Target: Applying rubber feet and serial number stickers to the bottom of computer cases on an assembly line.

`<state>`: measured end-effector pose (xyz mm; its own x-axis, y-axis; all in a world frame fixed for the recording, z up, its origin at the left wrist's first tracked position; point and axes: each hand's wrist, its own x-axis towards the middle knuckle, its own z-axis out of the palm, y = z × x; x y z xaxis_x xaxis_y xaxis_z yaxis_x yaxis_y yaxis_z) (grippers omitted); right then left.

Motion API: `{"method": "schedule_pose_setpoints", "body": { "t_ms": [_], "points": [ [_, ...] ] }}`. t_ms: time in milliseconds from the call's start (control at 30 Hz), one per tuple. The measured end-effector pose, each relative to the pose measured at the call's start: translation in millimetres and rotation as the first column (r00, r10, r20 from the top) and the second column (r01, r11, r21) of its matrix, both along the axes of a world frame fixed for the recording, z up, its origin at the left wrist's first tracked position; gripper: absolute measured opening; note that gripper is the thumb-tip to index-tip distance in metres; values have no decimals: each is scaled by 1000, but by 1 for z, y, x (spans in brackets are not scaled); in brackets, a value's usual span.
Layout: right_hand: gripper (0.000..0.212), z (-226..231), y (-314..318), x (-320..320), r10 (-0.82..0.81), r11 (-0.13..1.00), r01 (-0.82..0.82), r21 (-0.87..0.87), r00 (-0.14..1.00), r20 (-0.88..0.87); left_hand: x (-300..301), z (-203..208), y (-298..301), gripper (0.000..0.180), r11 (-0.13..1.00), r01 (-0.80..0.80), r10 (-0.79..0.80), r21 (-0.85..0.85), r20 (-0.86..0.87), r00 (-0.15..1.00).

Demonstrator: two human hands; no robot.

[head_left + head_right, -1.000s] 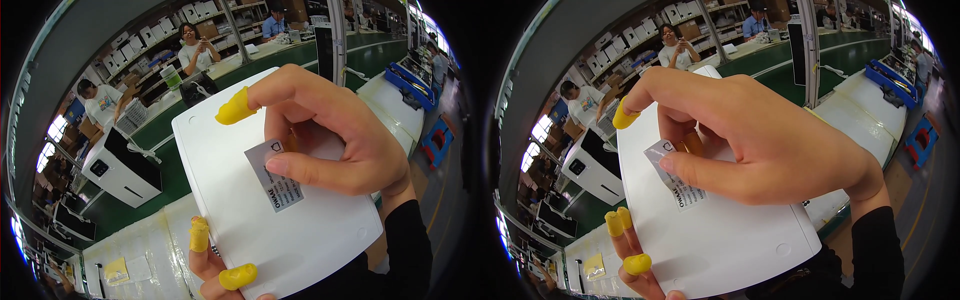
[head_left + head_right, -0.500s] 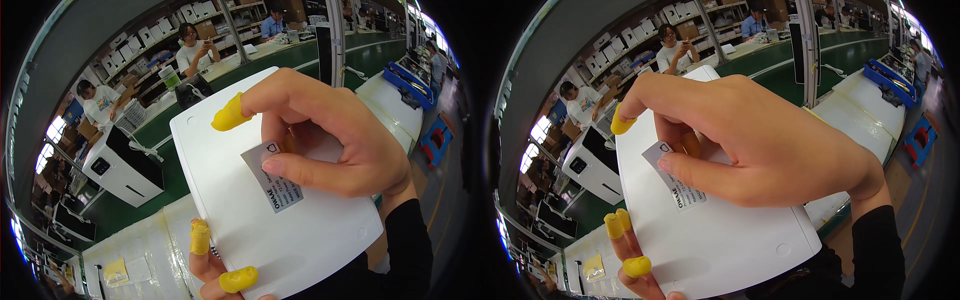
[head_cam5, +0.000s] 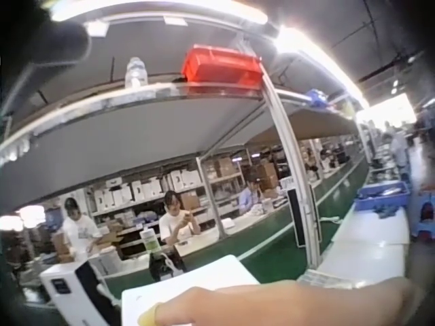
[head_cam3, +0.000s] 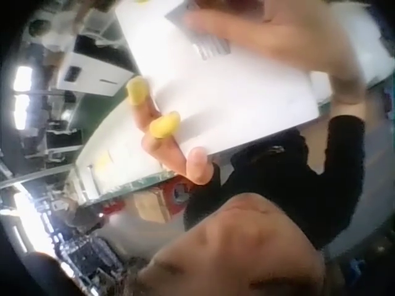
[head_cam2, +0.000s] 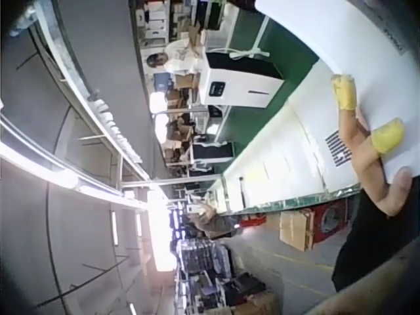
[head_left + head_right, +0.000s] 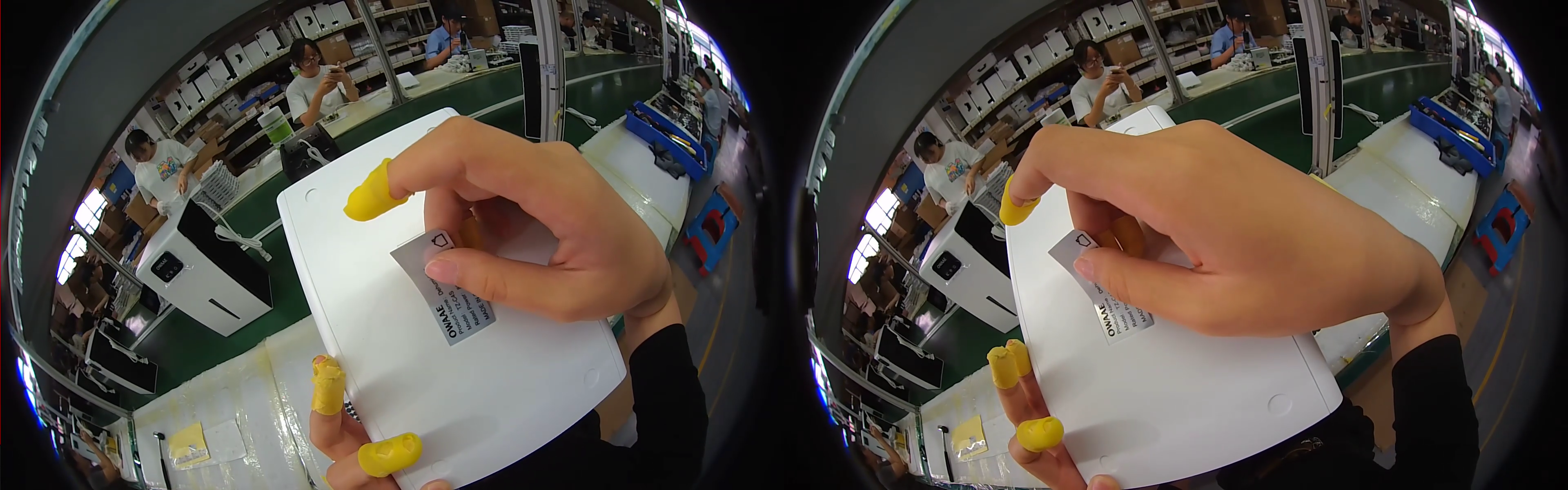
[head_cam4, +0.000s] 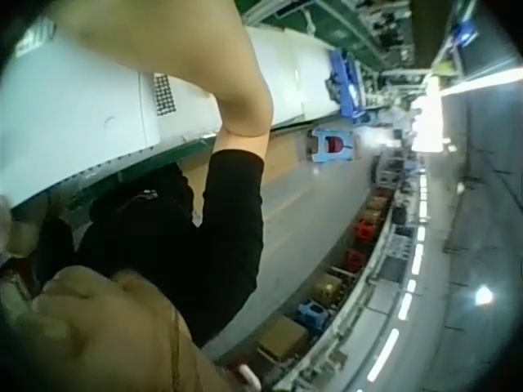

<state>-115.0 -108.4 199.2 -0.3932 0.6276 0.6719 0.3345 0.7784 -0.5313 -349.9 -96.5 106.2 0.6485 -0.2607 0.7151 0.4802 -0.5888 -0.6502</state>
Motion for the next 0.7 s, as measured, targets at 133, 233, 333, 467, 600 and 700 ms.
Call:
{"method": "schedule_pose_setpoints", "body": {
  "t_ms": [133, 233, 333, 467, 600, 700],
  "points": [
    [39, 3, 0, 5, -133, 949, 60, 309, 966, 222, 22, -4, -17, 52, 916, 263, -212, -303, 192, 958],
    [42, 8, -2, 2, -398, 799, 77, 597, 811, 428, 25, -8, -17, 50, 852, 360, -271, -380, 268, 925],
    [41, 11, 16, 3, -505, 801, 239, 549, 762, 406, 40, -10, -6, 51, 927, 314, -240, -206, 317, 918],
    [42, 14, 39, 16, -538, 785, 302, 541, 765, 354, 51, -16, -3, 50, 942, 331, -275, -64, 418, 866],
    [48, 12, 16, 8, -53, 968, -73, 242, 877, 477, 44, -22, 9, 48, 975, 193, -221, 109, 446, 867],
    [50, -5, 19, 18, 104, 899, -256, 356, 913, 394, 45, -41, -16, 44, 801, 552, -305, -231, 636, 709]
  ]
}}
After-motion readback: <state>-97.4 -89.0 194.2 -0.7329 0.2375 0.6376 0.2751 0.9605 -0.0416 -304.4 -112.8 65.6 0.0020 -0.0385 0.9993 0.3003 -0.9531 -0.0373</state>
